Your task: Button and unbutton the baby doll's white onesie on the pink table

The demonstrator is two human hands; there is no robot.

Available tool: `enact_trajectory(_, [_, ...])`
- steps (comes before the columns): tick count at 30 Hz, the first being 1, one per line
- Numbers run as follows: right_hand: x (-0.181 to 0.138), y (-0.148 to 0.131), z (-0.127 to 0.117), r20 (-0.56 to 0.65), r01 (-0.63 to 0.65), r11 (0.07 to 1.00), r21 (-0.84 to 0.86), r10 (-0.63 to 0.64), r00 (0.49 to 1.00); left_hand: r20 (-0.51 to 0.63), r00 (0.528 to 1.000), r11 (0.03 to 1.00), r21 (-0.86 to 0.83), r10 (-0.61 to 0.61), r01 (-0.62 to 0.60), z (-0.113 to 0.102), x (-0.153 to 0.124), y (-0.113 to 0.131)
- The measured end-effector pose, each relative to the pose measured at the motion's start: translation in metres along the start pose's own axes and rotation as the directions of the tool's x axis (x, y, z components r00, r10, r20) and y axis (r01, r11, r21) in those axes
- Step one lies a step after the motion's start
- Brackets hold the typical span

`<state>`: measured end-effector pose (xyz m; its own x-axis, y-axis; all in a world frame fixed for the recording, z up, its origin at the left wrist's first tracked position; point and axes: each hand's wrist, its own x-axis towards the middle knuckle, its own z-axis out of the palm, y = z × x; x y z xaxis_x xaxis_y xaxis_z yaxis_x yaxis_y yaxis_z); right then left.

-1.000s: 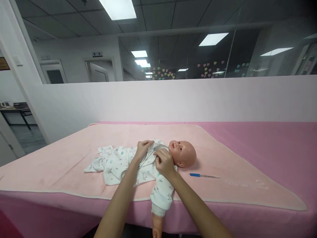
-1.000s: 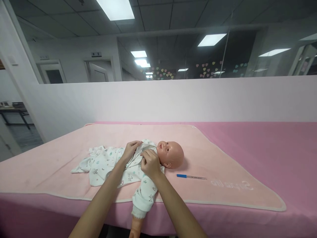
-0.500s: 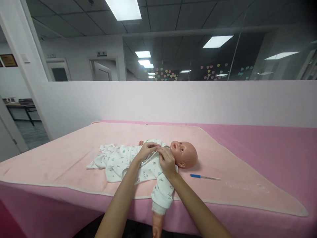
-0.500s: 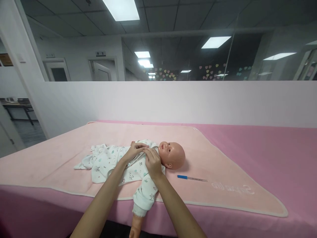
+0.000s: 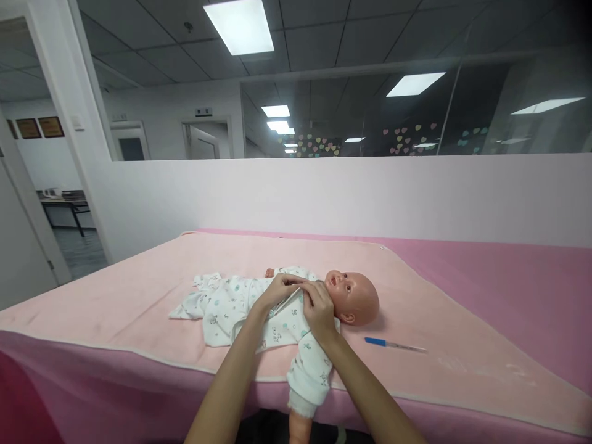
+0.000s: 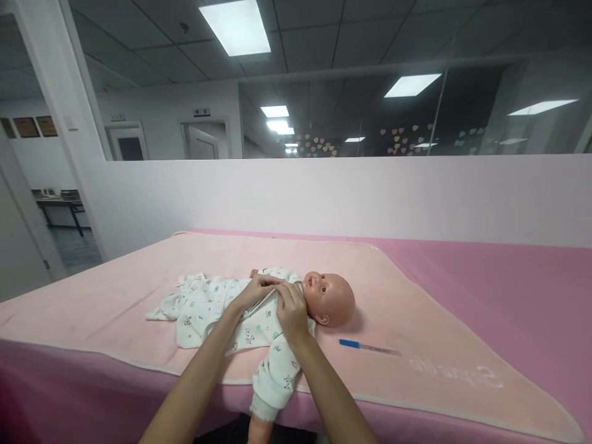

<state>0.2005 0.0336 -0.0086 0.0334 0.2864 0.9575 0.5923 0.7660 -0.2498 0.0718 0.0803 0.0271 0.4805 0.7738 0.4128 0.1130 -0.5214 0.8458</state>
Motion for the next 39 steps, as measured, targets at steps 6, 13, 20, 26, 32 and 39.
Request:
enact_trajectory(6, [0.001, -0.002, -0.001, 0.001, -0.036, 0.999, 0.0, 0.036, 0.999, -0.011, 1.0, 1.0, 0.001, 0.003, -0.003, 0.002, -0.001, 0.004])
enact_trajectory(13, [0.002, 0.002, 0.001, -0.018, -0.035, 0.999, -0.017, 0.035, 0.999, -0.01, 1.0, 1.0, 0.007, 0.011, -0.011, 0.003, -0.001, 0.005])
enact_trajectory(20, [0.002, 0.003, 0.0, -0.029, -0.057, 0.998, 0.009, 0.058, 0.998, -0.037, 0.999, 0.999, 0.012, -0.032, 0.033, 0.004, -0.002, 0.011])
enact_trajectory(26, [0.003, 0.004, -0.001, -0.035, -0.041, 0.999, 0.033, 0.042, 0.998, -0.049, 0.998, 0.999, -0.026, -0.041, 0.04, 0.005, -0.002, 0.013])
enact_trajectory(32, [0.004, 0.006, 0.0, -0.03, -0.078, 0.997, 0.024, 0.079, 0.996, -0.042, 0.998, 0.999, -0.024, -0.046, 0.045, 0.006, -0.001, 0.015])
enact_trajectory(39, [0.004, 0.008, 0.003, -0.04, -0.091, 0.996, -0.01, 0.09, 0.995, -0.041, 0.998, 0.998, -0.046, -0.037, 0.035, 0.004, -0.001, 0.015])
